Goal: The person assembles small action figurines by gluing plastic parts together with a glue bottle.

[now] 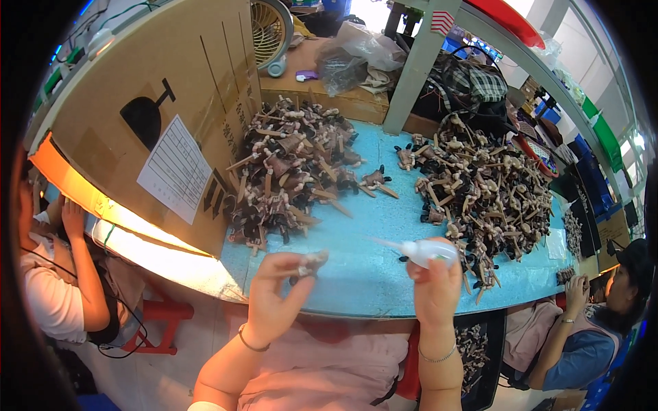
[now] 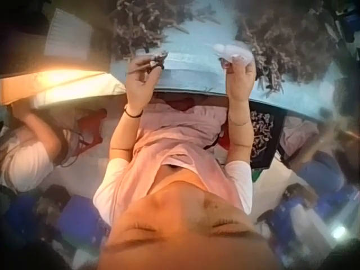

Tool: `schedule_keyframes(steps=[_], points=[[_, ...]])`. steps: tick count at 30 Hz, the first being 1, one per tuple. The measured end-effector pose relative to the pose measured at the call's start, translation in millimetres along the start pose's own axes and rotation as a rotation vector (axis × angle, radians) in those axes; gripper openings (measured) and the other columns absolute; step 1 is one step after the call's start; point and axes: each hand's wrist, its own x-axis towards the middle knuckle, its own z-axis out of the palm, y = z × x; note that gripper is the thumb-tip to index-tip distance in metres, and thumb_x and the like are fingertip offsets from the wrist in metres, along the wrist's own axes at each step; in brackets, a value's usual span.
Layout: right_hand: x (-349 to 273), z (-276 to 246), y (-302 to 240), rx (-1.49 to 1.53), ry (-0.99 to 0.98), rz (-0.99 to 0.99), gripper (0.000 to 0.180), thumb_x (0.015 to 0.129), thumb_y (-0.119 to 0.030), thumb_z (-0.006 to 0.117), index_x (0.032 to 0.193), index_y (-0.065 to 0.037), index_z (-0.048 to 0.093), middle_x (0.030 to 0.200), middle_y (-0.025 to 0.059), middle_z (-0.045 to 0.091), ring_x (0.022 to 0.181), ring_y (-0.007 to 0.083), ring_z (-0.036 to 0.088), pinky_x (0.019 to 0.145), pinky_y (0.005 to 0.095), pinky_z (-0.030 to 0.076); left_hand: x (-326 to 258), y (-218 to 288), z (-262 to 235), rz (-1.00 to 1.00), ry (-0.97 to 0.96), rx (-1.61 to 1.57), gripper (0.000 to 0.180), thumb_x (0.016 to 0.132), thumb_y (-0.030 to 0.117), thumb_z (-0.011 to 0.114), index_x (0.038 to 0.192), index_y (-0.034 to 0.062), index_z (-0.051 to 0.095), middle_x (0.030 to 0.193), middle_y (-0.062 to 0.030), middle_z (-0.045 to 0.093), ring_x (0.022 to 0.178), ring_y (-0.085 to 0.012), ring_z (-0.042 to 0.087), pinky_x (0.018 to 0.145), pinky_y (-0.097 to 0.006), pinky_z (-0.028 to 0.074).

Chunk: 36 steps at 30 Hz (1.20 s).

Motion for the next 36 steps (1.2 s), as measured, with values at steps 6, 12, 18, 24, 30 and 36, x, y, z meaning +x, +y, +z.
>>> schedule_keyframes(steps=[6, 12, 18, 24, 30, 36], points=[[-29, 12, -36, -0.325, 0.048, -0.592, 0.049, 0.081, -0.049, 0.062, 0.096, -0.004, 0.047, 0.074, 0.0057, 0.049, 0.063, 0.0155, 0.045, 0.054, 0.0291, 0.034, 4, 24, -2, 0.707, -0.049, 0.859, 0.04, 0.066, -0.007, 0.066, 0.099, 0.0057, 0.048, 0.109, -0.0169, 0.059, 0.093, -0.0291, 0.058, 0.08, -0.037, 0.046], [-56, 18, -54, -0.646, -0.14, -0.757, 0.053, 0.077, -0.056, 0.063, 0.091, -0.008, 0.046, 0.067, 0.0012, 0.044, 0.056, 0.0144, 0.039, 0.056, 0.0304, 0.031, -1, 33, 0, 0.779, -0.014, 0.929, 0.042, 0.061, -0.007, 0.066, 0.096, 0.0079, 0.047, 0.11, -0.0156, 0.058, 0.094, -0.0334, 0.056, 0.081, -0.042, 0.046], [-56, 23, -57, -0.692, -0.182, -0.698, 0.045, 0.069, -0.036, 0.077, 0.099, -0.011, 0.054, 0.073, -0.0002, 0.055, 0.063, 0.0166, 0.051, 0.06, 0.0309, 0.042, -4, 31, -3, 0.785, -0.012, 0.955, 0.039, 0.067, -0.002, 0.069, 0.097, 0.0089, 0.046, 0.109, -0.0143, 0.058, 0.095, -0.033, 0.056, 0.081, -0.04, 0.046], [-56, 24, -57, -0.728, -0.183, -0.71, 0.044, 0.069, -0.032, 0.078, 0.098, -0.01, 0.054, 0.073, -0.0006, 0.054, 0.064, 0.0165, 0.052, 0.059, 0.0307, 0.041, -4, 33, -1, 0.78, -0.013, 0.964, 0.036, 0.069, 0.0, 0.069, 0.096, 0.0088, 0.047, 0.107, -0.0139, 0.058, 0.093, -0.0318, 0.056, 0.079, -0.039, 0.046], [-57, 28, -64, -0.756, -0.219, -0.669, 0.045, 0.065, -0.022, 0.081, 0.098, -0.008, 0.054, 0.075, 0.0009, 0.056, 0.063, 0.0171, 0.052, 0.058, 0.0312, 0.041, -4, 33, 0, 0.781, -0.009, 0.958, 0.035, 0.069, 0.001, 0.069, 0.095, 0.0085, 0.048, 0.107, -0.0139, 0.058, 0.092, -0.0315, 0.056, 0.078, -0.039, 0.046], [-56, 27, -65, -0.725, -0.248, -0.67, 0.046, 0.061, -0.018, 0.082, 0.098, -0.006, 0.056, 0.075, 0.0021, 0.057, 0.063, 0.0183, 0.053, 0.058, 0.0317, 0.041, -4, 33, 0, 0.774, -0.013, 0.96, 0.037, 0.067, 0.001, 0.071, 0.095, 0.0087, 0.048, 0.106, -0.0137, 0.058, 0.092, -0.0315, 0.056, 0.078, -0.04, 0.046]])
